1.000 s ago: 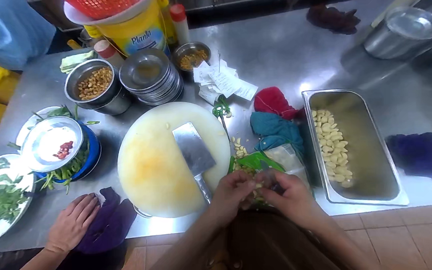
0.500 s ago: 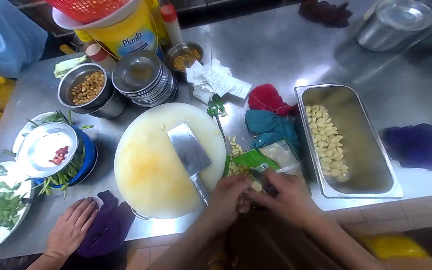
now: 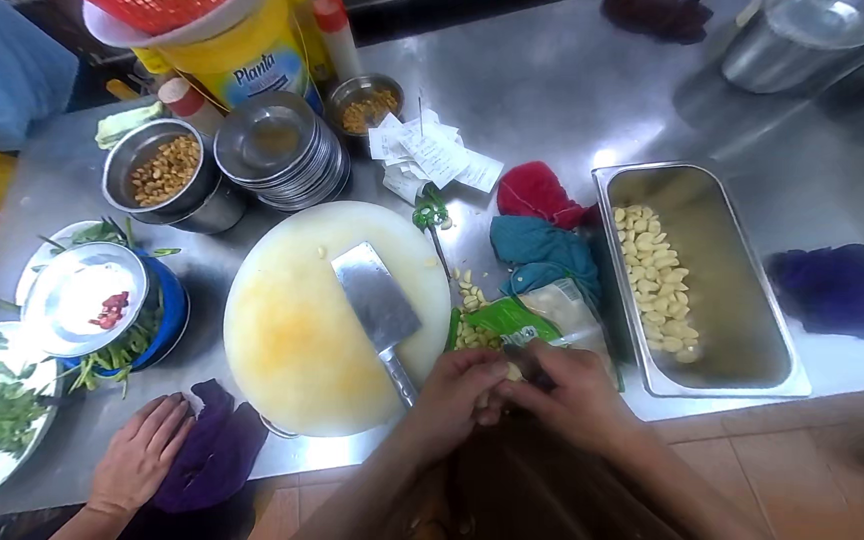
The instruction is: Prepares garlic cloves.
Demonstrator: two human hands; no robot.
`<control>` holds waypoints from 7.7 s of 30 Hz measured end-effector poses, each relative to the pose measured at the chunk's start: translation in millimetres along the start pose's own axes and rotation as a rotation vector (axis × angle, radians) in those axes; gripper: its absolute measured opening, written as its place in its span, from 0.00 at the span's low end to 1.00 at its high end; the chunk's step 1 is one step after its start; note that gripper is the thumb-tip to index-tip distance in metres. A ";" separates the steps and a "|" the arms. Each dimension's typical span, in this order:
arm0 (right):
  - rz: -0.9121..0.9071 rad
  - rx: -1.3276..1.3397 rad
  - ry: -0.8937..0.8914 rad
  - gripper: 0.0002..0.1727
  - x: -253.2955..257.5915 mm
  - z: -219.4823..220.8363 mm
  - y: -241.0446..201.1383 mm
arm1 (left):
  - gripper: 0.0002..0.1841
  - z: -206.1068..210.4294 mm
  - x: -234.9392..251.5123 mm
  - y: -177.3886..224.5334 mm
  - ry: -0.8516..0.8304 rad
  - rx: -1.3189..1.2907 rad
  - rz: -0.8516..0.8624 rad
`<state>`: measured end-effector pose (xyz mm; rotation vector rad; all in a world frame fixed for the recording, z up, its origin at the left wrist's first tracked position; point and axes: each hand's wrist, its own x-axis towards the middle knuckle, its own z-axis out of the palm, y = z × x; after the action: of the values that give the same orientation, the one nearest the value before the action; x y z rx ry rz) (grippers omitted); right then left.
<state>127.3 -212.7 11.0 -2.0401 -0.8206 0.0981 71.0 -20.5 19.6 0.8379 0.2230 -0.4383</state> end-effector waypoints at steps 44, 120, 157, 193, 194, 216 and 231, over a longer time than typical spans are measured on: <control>0.334 0.064 -0.096 0.08 38.7 -14.0 -10.0 | 0.20 4.7 14.4 2.5 0.442 -0.534 -0.052; 0.082 -0.116 -0.053 0.28 3.4 -17.1 -16.7 | 0.08 14.0 -0.8 13.2 0.025 -0.181 -0.011; 0.391 -0.498 -0.230 0.23 85.0 16.5 15.5 | 0.25 -12.6 10.2 15.5 0.316 -0.770 0.132; 0.326 -0.134 -0.137 0.10 56.3 -23.6 -35.9 | 0.09 -3.4 14.5 2.1 0.195 -0.066 0.176; 0.309 -0.092 -0.150 0.12 55.3 -26.9 -35.2 | 0.09 -3.3 12.6 4.7 0.177 -0.096 0.188; 0.003 -0.414 -0.011 0.29 35.0 -27.4 -44.9 | 0.10 28.9 -0.1 16.7 0.138 -0.196 0.189; 0.151 -0.254 -0.110 0.26 37.9 -5.2 -36.4 | 0.10 27.9 7.9 12.9 0.426 -0.273 0.160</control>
<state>139.9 -180.8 51.2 -2.3531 -0.7773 0.2011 84.5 -36.3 43.6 0.6656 0.5917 -0.0711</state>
